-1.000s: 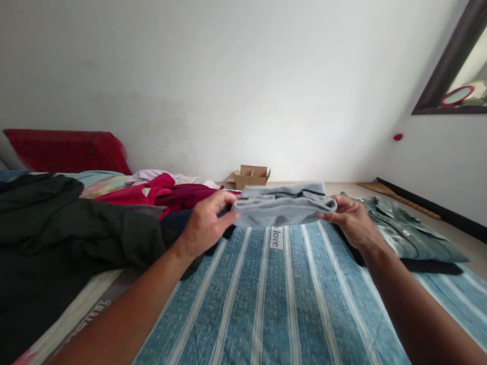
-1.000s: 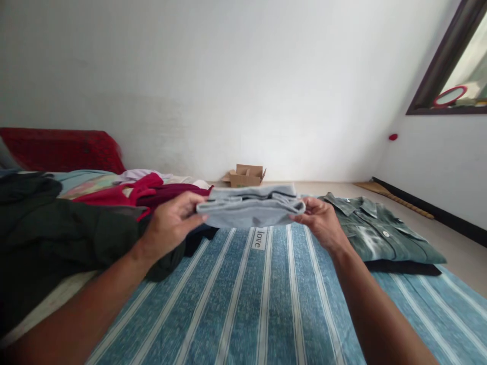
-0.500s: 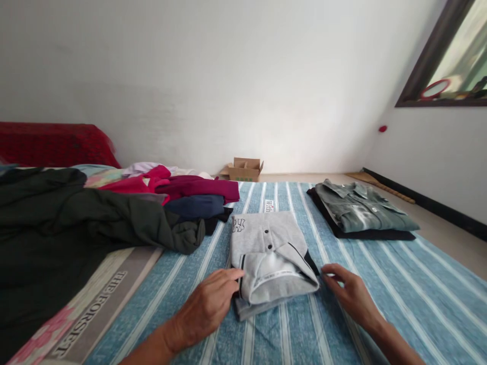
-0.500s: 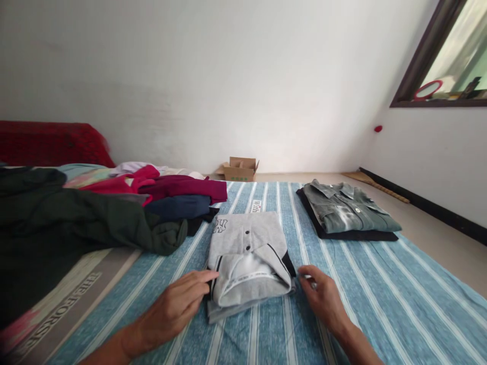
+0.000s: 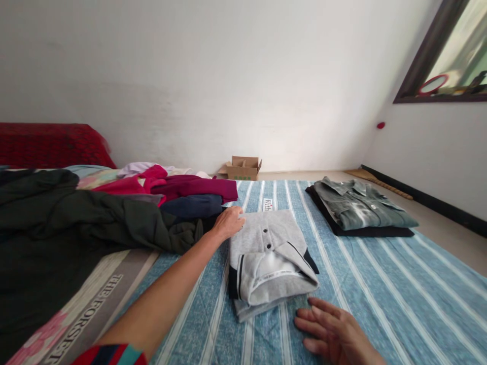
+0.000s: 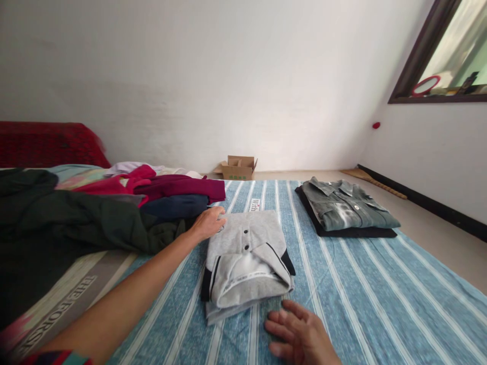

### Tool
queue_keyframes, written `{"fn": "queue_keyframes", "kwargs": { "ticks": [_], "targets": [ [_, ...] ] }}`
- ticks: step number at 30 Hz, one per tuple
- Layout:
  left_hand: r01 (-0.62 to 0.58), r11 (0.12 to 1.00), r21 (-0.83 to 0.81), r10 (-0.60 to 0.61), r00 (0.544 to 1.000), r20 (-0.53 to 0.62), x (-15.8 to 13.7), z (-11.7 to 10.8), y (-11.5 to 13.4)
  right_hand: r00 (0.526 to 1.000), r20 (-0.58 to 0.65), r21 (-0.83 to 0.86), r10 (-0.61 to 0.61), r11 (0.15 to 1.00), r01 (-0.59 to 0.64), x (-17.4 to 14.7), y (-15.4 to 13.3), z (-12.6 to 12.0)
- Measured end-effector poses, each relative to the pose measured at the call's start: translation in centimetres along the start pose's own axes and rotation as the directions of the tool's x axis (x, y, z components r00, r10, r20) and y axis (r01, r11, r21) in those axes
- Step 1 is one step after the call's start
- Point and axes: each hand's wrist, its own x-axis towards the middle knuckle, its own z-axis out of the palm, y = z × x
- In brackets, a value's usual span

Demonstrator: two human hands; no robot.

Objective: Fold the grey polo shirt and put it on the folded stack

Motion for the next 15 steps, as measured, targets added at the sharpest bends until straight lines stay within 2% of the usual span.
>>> {"fn": "queue_keyframes", "kwargs": {
  "ticks": [6, 11, 15],
  "targets": [
    [0.046, 0.999, 0.015, -0.048, 0.991, 0.127, 3.9, 1.9, -0.1, 1.000, 0.018, 0.100, 0.001, 0.995, -0.003, 0.8, 0.9, 2.1],
    [-0.001, 1.000, 0.005, 0.000, 0.970, 0.243, 5.4, 2.8, 0.3, 0.994, 0.103, 0.165, -0.035, 0.986, 0.018, 1.7, 1.6, 2.8],
    [-0.011, 1.000, -0.013, 0.014, 0.958, 0.287, 6.4, 3.3, 0.2, 0.994, 0.095, 0.183, -0.052, 0.983, 0.033, 2.3, 2.0, 3.7]
  ]
}}
